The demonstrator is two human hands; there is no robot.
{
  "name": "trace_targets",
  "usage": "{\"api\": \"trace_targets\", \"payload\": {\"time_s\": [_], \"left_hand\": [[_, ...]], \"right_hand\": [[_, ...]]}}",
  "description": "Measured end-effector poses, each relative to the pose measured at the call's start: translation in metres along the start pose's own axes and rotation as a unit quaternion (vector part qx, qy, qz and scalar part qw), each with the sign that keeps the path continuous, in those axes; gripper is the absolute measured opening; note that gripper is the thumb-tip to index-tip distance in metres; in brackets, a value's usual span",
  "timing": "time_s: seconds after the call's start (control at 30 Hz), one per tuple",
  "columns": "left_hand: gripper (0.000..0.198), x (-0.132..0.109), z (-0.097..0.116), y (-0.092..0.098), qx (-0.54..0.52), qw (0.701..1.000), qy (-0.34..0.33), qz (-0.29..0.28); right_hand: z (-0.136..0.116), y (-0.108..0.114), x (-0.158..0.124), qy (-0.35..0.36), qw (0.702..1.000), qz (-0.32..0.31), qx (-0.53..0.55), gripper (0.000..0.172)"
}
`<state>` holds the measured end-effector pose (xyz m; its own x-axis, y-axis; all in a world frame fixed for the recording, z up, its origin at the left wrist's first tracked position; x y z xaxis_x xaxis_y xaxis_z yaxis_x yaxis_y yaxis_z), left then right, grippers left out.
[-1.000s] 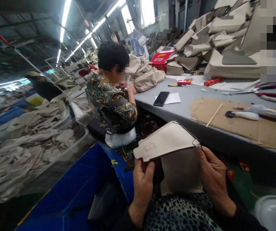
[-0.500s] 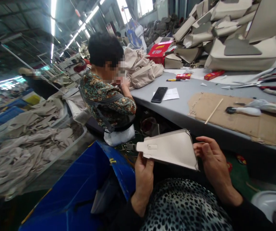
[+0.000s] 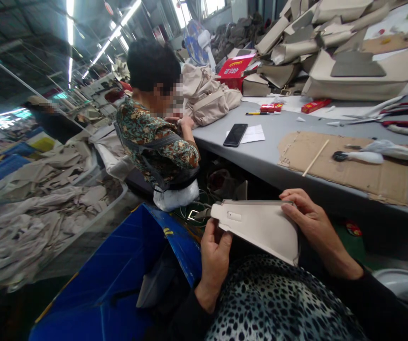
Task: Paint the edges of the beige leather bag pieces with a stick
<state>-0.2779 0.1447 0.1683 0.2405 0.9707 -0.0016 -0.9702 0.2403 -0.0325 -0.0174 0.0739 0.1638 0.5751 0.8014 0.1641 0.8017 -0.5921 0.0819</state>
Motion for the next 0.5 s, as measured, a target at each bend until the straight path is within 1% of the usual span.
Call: {"api": "trace_targets", "payload": {"time_s": [0.07, 0.1, 0.13, 0.17, 0.23, 0.3, 0.37, 0.43, 0.5], "left_hand": [[0.043, -0.003, -0.006, 0.001, -0.020, 1.000, 0.022, 0.009], [0.043, -0.003, -0.008, 0.001, -0.033, 0.999, 0.032, 0.017], [0.043, -0.003, -0.010, 0.002, -0.047, 0.998, 0.039, 0.026], [0.041, -0.003, -0.011, 0.002, -0.056, 0.997, 0.044, 0.032], [0.034, -0.001, -0.009, 0.001, -0.062, 0.996, 0.047, 0.037], [0.027, 0.003, -0.003, -0.002, -0.075, 0.996, 0.049, 0.027], [0.030, 0.007, 0.001, -0.009, -0.126, 0.989, 0.071, -0.008], [0.039, 0.009, 0.006, -0.020, -0.197, 0.972, 0.108, -0.067], [0.045, 0.010, 0.011, -0.029, -0.239, 0.954, 0.131, -0.125]], "right_hand": [[0.011, -0.011, -0.011, -0.075, 0.995, -0.021, 0.057, 0.034], [0.018, -0.014, -0.017, -0.118, 0.989, -0.020, 0.086, 0.036], [0.023, -0.016, -0.022, -0.152, 0.982, -0.010, 0.110, 0.037], [0.025, -0.016, -0.025, -0.171, 0.977, 0.008, 0.128, 0.037], [0.022, -0.012, -0.025, -0.171, 0.973, 0.049, 0.151, 0.036], [0.014, -0.007, -0.022, -0.163, 0.970, 0.069, 0.167, 0.035], [0.005, -0.005, -0.017, -0.161, 0.968, 0.066, 0.183, 0.035], [-0.005, -0.003, -0.012, -0.156, 0.968, 0.051, 0.192, 0.034], [-0.012, -0.001, -0.007, -0.145, 0.970, 0.036, 0.191, 0.033]]}}
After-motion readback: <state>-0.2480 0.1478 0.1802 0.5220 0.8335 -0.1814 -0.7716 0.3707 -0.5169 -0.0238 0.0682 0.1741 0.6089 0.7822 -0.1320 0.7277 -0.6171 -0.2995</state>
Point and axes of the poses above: each hand's wrist, its own x-axis towards the middle knuckle, its own y-axis out of the back of the hand, z = x × y, the point moved 7 cm from there along x, towards the middle knuckle
